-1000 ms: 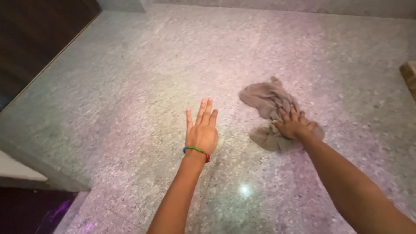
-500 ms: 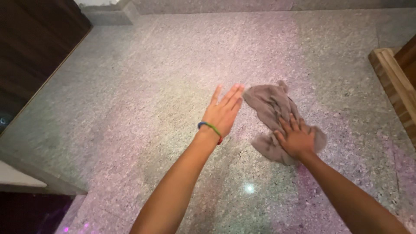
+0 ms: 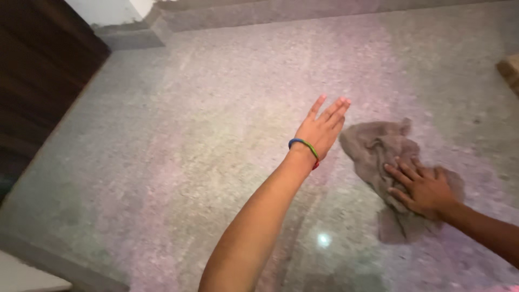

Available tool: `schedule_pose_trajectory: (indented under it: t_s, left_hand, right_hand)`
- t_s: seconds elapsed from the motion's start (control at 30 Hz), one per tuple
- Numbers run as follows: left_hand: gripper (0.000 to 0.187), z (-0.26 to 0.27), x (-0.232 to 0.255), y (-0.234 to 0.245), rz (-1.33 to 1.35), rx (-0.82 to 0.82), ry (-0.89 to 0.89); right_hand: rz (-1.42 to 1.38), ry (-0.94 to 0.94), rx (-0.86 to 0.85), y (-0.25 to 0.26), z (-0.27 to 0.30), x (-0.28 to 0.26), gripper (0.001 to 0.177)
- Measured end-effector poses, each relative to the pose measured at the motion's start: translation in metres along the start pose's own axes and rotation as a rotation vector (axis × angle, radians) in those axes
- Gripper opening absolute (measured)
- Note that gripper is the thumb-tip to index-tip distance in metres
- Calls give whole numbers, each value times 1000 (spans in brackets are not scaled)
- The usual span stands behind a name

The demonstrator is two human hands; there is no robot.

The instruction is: The person wipes the floor by moving a cloth across the surface by hand.

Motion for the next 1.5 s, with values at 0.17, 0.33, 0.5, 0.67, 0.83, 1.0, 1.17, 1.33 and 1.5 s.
schedule_pose_trajectory:
  t_s: [0.17,0.33,0.5,0.67,0.83,1.0,1.17,1.33,1.5]
  left_hand:
    - [57,50,-74,-43,32,-126,163]
    - [55,95,-106,-86,100,-314,258]
    - [55,74,-95,-124,165,-406,322]
    - [60,51,-75,-147,335,-442,556]
    - [64,45,-79,-146,543,-242,670]
    - [75,47,-97,-137,640,-183,671]
    - [69,63,-104,-152,582,-220,614]
    - [69,112,-129,-170,567,-260,703]
    - [74,175,-171,-178,528,-387,807]
  right_hand:
    - [114,64,-114,20,-19,-90,75]
    - [-11,43,-100,53,-57,-245,72]
    - [-147,328,-284,56,-71,-401,69]
    - [-278,675,323,27,-148,-430,56]
    - [-908,-339,66,15,-213,-314,62]
    - [-438,-404,59,44,-195,-173,76]
    - [-383,-666,198,14,-137,-51,84]
    - [-389,-747,207,14,-136,-38,81]
    - [-381,-508,207,30,-188,-121,83]
Point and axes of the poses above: each hand's wrist, its own z-axis away from the middle knuckle, its own y-axis out of the back of the hand, x = y × z, the point moved 3 cm from there along -z, towards the middle knuckle, and after that the axes turned 8 degrees about -z, right-handed, at the moved point
